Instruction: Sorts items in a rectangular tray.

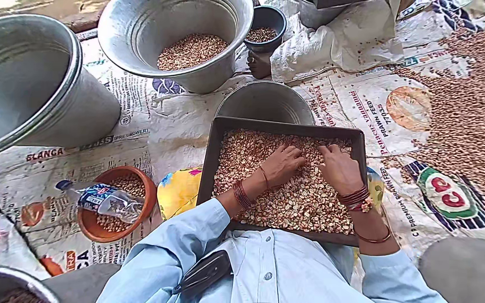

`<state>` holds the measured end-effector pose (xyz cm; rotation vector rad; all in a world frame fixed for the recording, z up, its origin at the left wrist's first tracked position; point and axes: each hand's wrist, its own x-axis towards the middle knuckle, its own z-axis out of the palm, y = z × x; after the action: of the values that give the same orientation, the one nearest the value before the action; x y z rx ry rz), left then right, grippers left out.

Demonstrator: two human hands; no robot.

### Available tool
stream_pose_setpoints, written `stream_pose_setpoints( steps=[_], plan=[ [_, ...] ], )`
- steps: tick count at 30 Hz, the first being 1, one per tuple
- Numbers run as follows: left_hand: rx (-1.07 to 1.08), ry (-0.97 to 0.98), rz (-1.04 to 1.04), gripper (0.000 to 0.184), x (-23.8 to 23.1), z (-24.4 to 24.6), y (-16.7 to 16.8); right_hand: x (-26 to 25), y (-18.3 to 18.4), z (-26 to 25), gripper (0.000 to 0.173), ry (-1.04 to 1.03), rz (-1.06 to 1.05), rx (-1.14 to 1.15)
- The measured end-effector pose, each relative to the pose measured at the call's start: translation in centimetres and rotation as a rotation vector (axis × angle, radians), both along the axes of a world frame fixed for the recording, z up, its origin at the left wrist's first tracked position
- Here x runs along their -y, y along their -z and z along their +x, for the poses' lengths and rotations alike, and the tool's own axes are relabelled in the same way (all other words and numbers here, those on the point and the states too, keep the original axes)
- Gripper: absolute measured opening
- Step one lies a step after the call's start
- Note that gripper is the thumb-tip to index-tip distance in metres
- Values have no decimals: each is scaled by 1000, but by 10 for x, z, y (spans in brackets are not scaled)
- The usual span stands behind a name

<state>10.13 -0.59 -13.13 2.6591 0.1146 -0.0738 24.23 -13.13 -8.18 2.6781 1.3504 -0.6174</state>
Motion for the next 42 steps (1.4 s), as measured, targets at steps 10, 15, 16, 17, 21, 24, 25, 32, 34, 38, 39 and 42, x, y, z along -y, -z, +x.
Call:
stream_pose_setpoints(
  steps=[10, 15, 16, 17, 21, 24, 25, 32, 34, 38, 39, 42],
  plan=[
    [-212, -549, 167, 28, -48, -74, -31, 4, 7, -91, 31, -445, 447, -432],
    [30, -552, 42, 23, -31, -63, -37, -3, 9, -19, 12, -247, 561, -28],
    [79, -516, 6, 20, -27, -56, -35, -4, 9, -9, 10, -230, 521, -12],
    [122, -484, -19, 18, -24, -47, -32, -7, 10, -2, 10, -230, 487, -14],
    [259, -413, 0, 17, -13, -11, -12, -13, 18, 2, 15, -250, 377, -45],
    [275, -365, 55, 20, -9, 5, 0, -14, 23, -1, 17, -235, 372, -32],
    [263, -343, 84, 20, -8, 10, 4, -14, 25, 0, 17, -229, 375, -26],
    [251, -373, 53, 11, -13, 13, 0, -12, 35, 0, 18, -239, 365, -36],
    [327, -534, -187, 13, -20, 0, -12, -10, 39, 1, 16, -254, 397, -34],
    [439, -690, -334, 23, -38, -17, -14, -9, 43, 2, 17, -250, 404, -53],
    [416, -671, -295, 21, -38, -18, -17, -10, 42, 1, 17, -247, 396, -61],
    [258, -588, -183, 15, -26, -14, -26, -11, 41, 0, 16, -245, 398, -80]
  ],
)
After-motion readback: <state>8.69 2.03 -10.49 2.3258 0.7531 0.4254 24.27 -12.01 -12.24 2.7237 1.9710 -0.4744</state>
